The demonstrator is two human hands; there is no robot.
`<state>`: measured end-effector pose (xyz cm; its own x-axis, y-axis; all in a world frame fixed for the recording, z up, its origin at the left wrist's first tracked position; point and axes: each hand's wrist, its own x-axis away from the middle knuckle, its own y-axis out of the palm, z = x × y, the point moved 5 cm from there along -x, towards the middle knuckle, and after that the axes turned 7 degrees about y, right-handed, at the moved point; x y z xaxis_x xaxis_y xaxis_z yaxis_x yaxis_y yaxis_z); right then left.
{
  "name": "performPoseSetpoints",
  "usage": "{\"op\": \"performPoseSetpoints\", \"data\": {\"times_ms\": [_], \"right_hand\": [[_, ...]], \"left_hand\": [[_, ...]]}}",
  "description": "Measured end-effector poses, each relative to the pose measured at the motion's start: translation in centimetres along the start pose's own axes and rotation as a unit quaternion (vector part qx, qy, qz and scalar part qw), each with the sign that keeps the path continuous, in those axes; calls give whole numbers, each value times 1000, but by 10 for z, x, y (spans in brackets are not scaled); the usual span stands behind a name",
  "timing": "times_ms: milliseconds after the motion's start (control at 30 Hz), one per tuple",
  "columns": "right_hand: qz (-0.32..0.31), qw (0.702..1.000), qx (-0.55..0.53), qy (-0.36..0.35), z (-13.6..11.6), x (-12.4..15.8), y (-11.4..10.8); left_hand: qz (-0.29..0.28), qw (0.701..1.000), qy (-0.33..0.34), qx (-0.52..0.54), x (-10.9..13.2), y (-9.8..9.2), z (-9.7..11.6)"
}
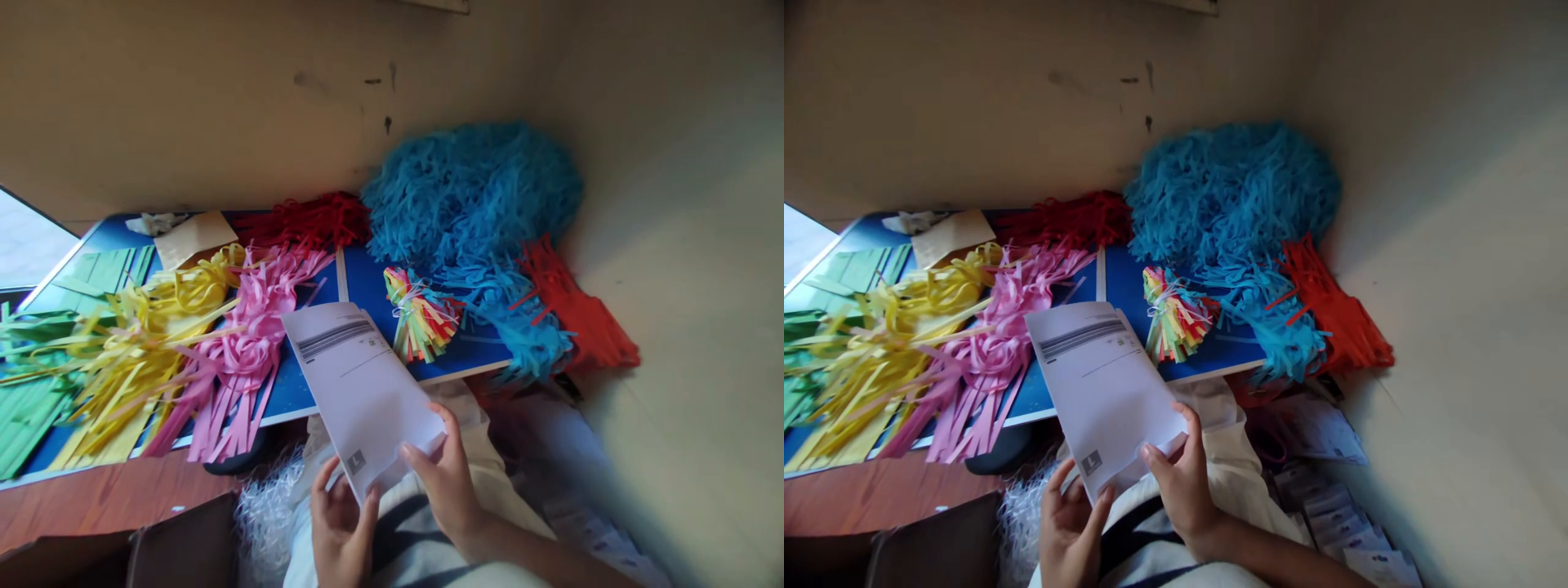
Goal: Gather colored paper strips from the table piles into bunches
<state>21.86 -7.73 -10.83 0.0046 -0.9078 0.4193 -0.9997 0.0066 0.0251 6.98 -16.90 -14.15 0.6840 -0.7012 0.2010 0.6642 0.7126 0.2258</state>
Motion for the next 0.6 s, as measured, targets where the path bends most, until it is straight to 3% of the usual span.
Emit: {"op": "performPoseSetpoints", "data": {"times_ms": [300, 400, 500, 600], "right_hand": [[40, 998, 39, -20, -3, -5, -6], [8, 998, 3, -58, -13, -3, -10], [-90, 993, -37, -65, -22, 1, -12], [-168, 985, -44, -6, -22, 4, -6]], "left_hand": [[-150, 985, 24, -85, 1, 6, -3], [-127, 982, 60, -127, 1, 4, 15], [-94, 973, 109, -179, 2, -6, 43], [6, 969, 133, -209, 10, -21, 66]]}}
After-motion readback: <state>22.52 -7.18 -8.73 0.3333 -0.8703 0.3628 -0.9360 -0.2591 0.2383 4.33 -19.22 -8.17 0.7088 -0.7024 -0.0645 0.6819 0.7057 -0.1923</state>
